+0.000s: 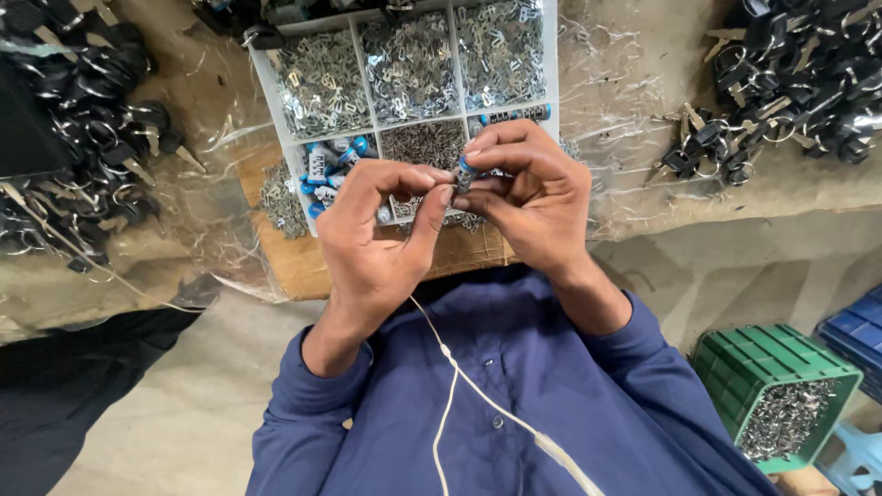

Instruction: The person assembles small cylindrical key components by inserting metal pins into a blue-and-white plastic housing. The person repeatedly picks up pins from a compartmentalized tray and inserts them into the cylinder, then places the assembled unit back into the tray.

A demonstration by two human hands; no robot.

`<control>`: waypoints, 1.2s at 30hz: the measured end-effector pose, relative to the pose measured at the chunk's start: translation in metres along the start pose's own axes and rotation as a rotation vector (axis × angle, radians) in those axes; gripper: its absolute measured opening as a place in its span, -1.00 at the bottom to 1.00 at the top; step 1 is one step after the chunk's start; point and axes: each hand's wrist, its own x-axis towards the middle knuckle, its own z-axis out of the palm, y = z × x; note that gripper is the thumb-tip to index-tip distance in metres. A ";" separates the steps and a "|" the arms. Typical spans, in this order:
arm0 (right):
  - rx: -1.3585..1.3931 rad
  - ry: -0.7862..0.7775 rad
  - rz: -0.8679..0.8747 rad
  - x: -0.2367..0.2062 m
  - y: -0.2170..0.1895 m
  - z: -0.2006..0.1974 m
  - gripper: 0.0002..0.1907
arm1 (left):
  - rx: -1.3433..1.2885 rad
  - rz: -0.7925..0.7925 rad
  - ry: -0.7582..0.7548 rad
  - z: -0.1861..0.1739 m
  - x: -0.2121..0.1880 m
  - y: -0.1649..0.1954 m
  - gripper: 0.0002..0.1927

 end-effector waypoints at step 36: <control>0.005 0.034 0.062 0.001 0.002 -0.005 -0.61 | 0.922 0.283 -0.129 -0.003 0.012 -0.003 -0.85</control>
